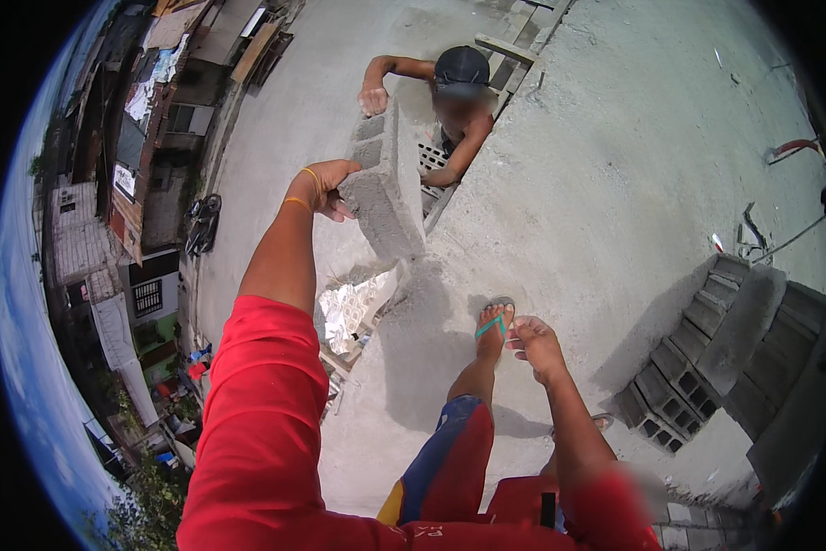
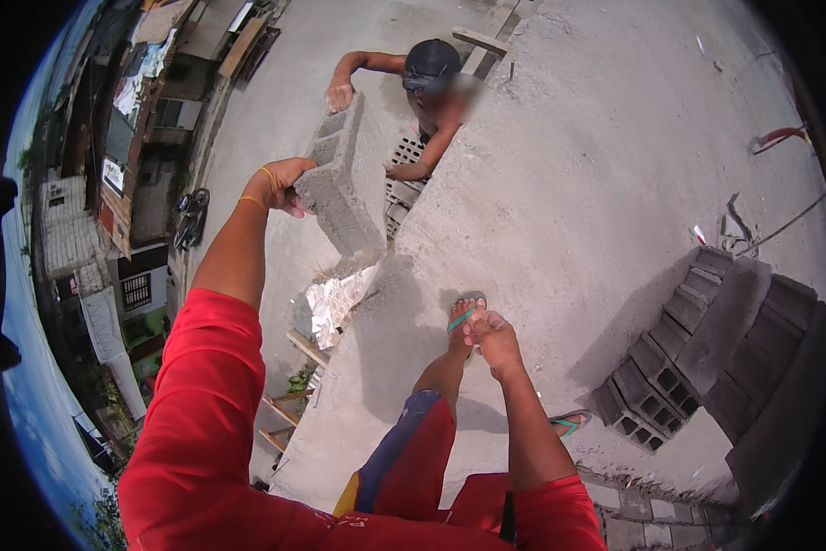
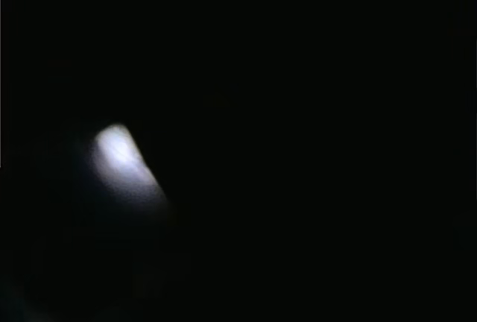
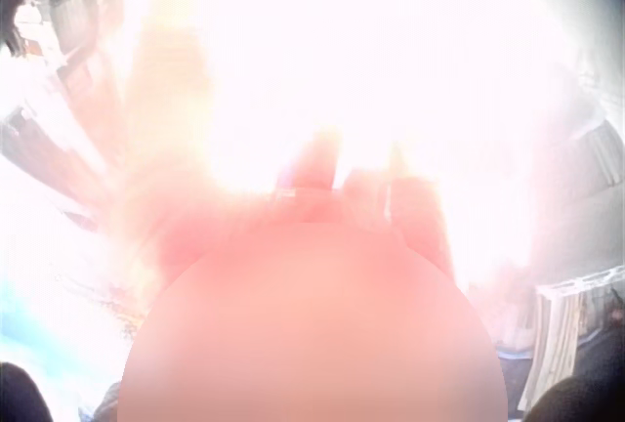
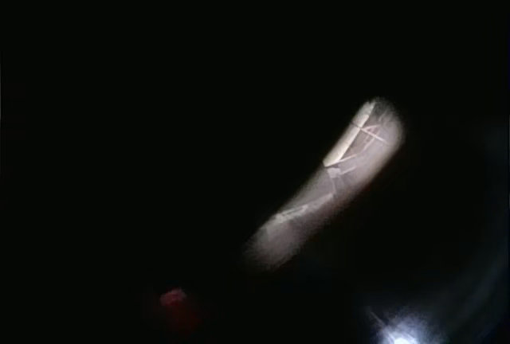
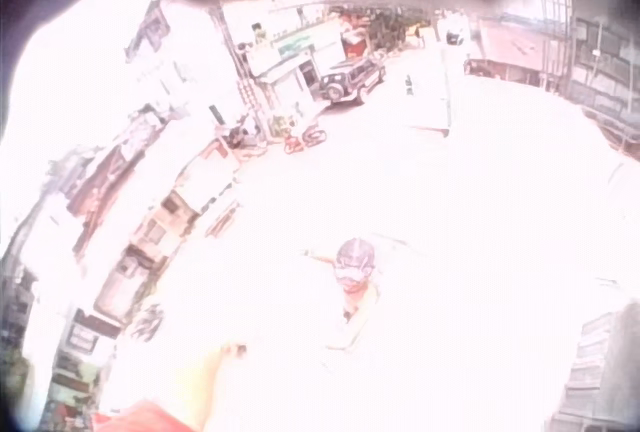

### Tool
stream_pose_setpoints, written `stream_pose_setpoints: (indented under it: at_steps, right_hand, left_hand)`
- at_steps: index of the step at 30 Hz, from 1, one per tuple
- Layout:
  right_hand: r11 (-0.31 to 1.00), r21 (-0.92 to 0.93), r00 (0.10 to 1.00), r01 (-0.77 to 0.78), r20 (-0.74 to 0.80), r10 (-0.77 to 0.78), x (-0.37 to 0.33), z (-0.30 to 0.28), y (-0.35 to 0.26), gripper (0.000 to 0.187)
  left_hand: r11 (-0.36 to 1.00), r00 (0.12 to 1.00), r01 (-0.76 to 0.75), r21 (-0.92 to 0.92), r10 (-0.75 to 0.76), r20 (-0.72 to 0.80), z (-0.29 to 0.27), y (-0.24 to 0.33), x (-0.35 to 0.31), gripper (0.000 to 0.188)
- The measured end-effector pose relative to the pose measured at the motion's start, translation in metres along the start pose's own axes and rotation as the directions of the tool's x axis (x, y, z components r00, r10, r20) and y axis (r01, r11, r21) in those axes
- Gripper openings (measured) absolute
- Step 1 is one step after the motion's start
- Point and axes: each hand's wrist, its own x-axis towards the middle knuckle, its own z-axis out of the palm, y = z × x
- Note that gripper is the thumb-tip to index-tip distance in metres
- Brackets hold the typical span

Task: The person repeatedly picks up concrete hollow blocks from a pile and stacks them on a growing stack on the rooftop. The person also carries two blocks at once and places them on a partially built wall.

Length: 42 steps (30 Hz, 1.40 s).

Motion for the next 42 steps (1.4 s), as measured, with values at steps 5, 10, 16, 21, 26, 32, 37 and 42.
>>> stream_pose_setpoints:
  at_steps: [5,10,16,21,26,32,37,42]
  right_hand:
    - [0.982,0.175,0.997,-0.071,-0.005,0.073,-0.006,0.0,0.014,0.025]
    - [0.952,0.26,0.984,0.158,-0.126,-0.129,-0.013,-0.018,0.017,0.041]
    - [0.961,0.126,0.969,0.245,-0.063,-0.239,-0.046,-0.073,-0.009,0.065]
    - [0.988,-0.153,0.999,0.036,-0.034,-0.042,-0.095,-0.093,0.036,0.095]
    - [0.913,0.343,0.973,-0.22,0.016,0.228,-0.187,-0.186,0.191,0.089]
    - [0.74,0.671,0.872,-0.043,-0.336,0.355,-0.269,-0.267,0.389,0.049]
    - [0.458,0.87,0.737,0.183,-0.43,0.521,-0.268,-0.324,0.523,0.034]
    - [0.27,0.886,0.616,0.378,-0.458,0.641,-0.207,-0.419,0.595,0.041]
  left_hand:
    - [1.0,0.993,-0.015,0.026,0.012,0.114,0.087,-0.007,-0.003,0.036]
    - [0.975,0.998,-0.057,-0.216,0.057,-0.003,0.164,-0.062,-0.022,0.042]
    - [0.999,1.0,0.001,-0.032,0.0,0.024,0.233,-0.114,-0.128,0.041]
    - [0.946,0.989,0.025,0.325,-0.07,0.128,0.352,-0.139,-0.242,0.024]
    - [0.75,0.885,-0.391,0.533,0.148,0.441,0.496,-0.193,-0.312,0.03]
    - [-0.09,0.76,-0.642,0.761,0.055,0.648,0.668,-0.238,-0.368,0.038]
    - [-0.359,0.624,-0.721,0.593,0.036,0.781,0.819,-0.248,-0.35,0.037]
    - [-0.515,0.465,-0.726,0.456,0.121,0.877,0.966,-0.241,-0.273,0.031]
